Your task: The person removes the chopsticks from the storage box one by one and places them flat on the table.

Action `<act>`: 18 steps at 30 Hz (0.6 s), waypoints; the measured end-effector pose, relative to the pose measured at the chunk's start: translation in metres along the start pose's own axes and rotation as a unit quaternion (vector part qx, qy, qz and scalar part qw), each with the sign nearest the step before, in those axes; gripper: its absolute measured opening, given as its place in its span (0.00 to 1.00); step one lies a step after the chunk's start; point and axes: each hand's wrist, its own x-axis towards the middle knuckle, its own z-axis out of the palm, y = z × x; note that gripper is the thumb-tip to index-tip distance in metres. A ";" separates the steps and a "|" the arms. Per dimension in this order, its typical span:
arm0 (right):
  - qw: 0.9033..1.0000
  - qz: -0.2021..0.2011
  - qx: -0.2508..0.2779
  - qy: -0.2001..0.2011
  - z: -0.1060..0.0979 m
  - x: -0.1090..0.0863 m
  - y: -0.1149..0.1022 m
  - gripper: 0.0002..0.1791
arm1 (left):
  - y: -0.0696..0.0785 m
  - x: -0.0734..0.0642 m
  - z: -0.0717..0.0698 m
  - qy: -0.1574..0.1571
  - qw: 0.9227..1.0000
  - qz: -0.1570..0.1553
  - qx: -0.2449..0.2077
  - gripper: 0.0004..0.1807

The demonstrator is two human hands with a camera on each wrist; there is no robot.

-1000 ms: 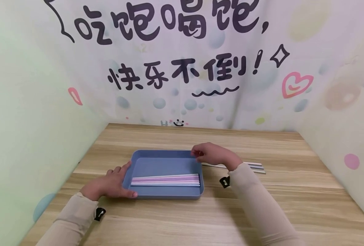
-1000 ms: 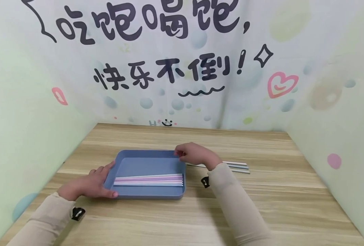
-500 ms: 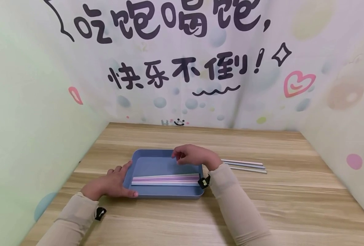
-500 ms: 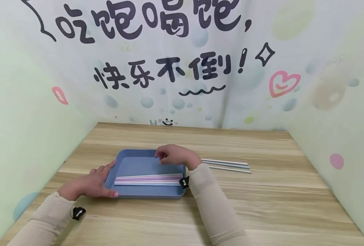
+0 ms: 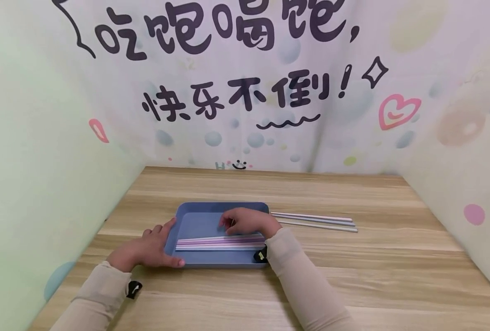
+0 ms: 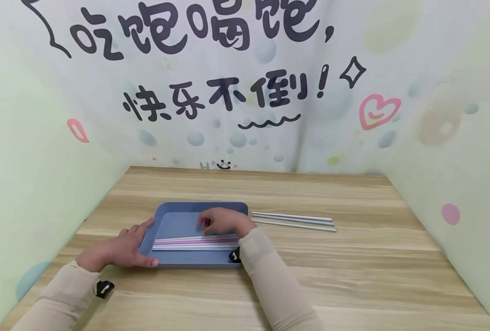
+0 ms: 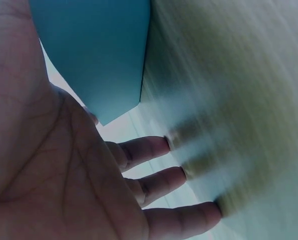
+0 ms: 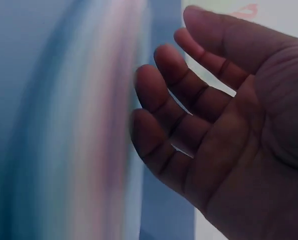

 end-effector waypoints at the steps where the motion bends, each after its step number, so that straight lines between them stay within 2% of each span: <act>1: 1.000 0.002 -0.002 0.000 0.002 0.001 0.000 0.10 | 0.000 0.000 0.000 0.002 1.000 0.003 0.000 0.69; 10: 1.000 0.026 -0.008 0.009 0.008 0.002 0.000 0.08 | -0.001 -0.001 -0.001 0.000 1.000 0.001 0.002 0.70; 18: 1.000 0.027 -0.009 0.007 0.012 0.000 0.002 0.07 | 0.002 -0.003 -0.002 0.002 1.000 0.003 -0.006 0.69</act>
